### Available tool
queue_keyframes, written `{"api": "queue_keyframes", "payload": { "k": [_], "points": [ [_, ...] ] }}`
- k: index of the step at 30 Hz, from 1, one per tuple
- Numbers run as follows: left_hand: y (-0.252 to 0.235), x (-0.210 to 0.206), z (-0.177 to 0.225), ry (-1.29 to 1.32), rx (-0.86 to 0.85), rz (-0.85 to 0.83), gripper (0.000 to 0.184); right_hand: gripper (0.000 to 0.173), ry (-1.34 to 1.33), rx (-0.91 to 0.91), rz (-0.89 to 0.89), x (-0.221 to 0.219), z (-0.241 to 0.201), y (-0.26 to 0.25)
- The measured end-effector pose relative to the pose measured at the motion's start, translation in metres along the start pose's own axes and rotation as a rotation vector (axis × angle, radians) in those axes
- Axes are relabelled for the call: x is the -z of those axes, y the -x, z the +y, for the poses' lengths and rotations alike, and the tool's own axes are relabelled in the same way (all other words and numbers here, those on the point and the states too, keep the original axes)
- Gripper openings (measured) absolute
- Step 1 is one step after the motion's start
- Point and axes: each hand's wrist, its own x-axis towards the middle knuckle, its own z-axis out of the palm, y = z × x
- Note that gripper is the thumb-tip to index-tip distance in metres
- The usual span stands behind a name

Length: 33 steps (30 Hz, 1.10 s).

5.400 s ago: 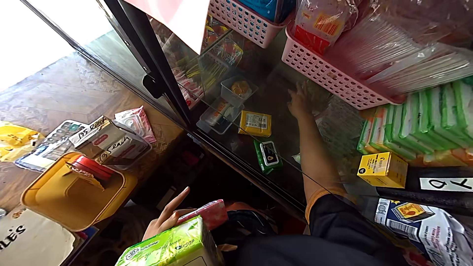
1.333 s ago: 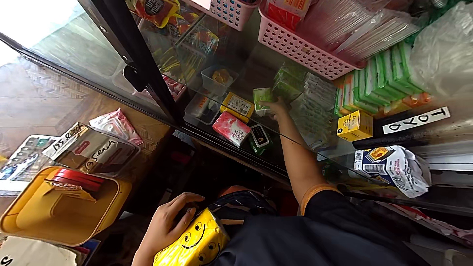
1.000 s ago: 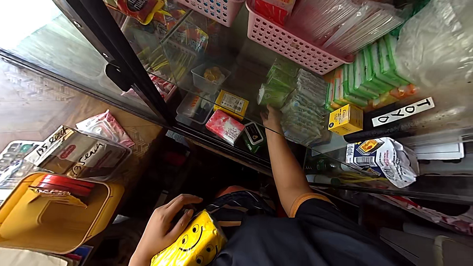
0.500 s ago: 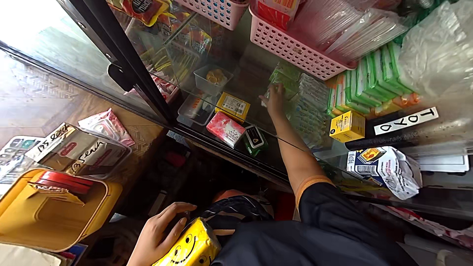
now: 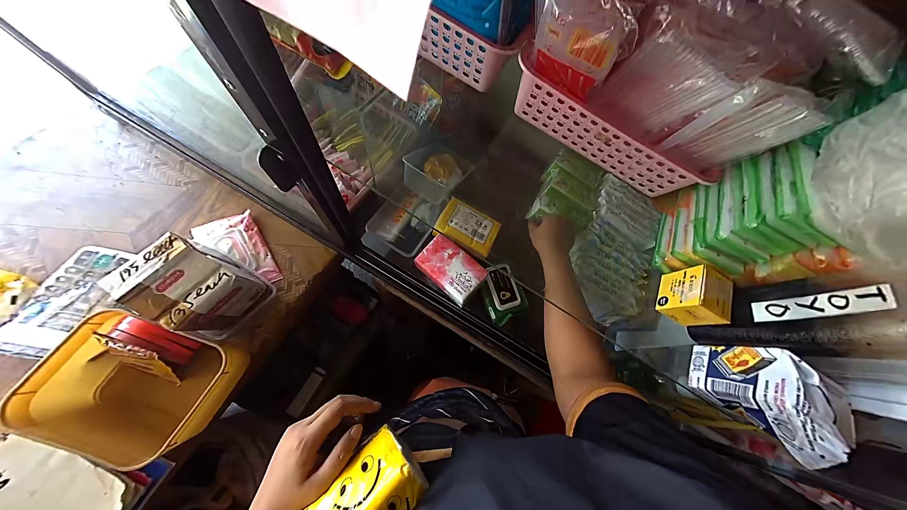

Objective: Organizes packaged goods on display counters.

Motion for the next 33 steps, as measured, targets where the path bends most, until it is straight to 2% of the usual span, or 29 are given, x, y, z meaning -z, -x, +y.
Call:
{"api": "queue_keyframes", "payload": {
  "k": [6,8,9,12,13,17,19,22,25,27,30,32,33],
  "points": [
    [0.005,0.003,0.006,-0.056,0.031,-0.015,0.038,0.048,0.026,0.274,0.161,0.000,-0.053,-0.040],
    [0.011,0.008,0.010,-0.099,0.051,-0.002,0.037,0.059,-0.125,0.305,0.116,-0.006,-0.067,-0.064],
    [0.014,0.010,0.012,-0.110,0.067,0.000,0.037,0.065,-0.308,0.311,0.070,-0.013,-0.070,-0.077],
    [0.020,0.010,0.016,-0.118,0.105,-0.007,0.037,0.076,-1.123,0.152,-0.114,-0.036,-0.070,-0.104],
    [0.021,0.010,0.018,-0.114,0.116,-0.004,0.038,0.076,-1.263,0.054,-0.121,-0.038,-0.068,-0.109],
    [0.029,0.017,0.021,-0.007,0.111,0.035,0.037,0.080,-1.254,-0.145,0.067,-0.037,-0.039,-0.126],
    [0.030,0.017,0.017,0.185,0.092,0.013,0.042,0.084,-1.297,-0.141,0.069,-0.035,-0.037,-0.125],
    [0.032,0.013,0.008,0.529,0.135,-0.134,0.060,0.065,-1.413,-0.012,-0.064,-0.013,-0.053,-0.097],
    [0.039,0.011,0.004,0.845,0.243,-0.286,0.064,0.054,-1.278,0.210,-0.114,0.005,-0.068,-0.041],
    [0.041,0.013,0.004,0.983,0.317,-0.348,0.063,0.055,-0.975,0.409,-0.116,0.008,-0.065,0.002],
    [0.053,0.017,-0.006,1.040,0.363,-0.309,0.053,0.065,-0.463,0.567,-0.193,-0.001,-0.058,0.072],
    [0.060,0.018,-0.009,1.027,0.445,-0.238,0.047,0.065,-0.301,0.553,-0.198,-0.005,-0.056,0.130],
    [0.061,0.019,-0.009,1.026,0.503,-0.196,0.045,0.062,-0.308,0.571,-0.184,-0.004,-0.056,0.161]
  ]
}}
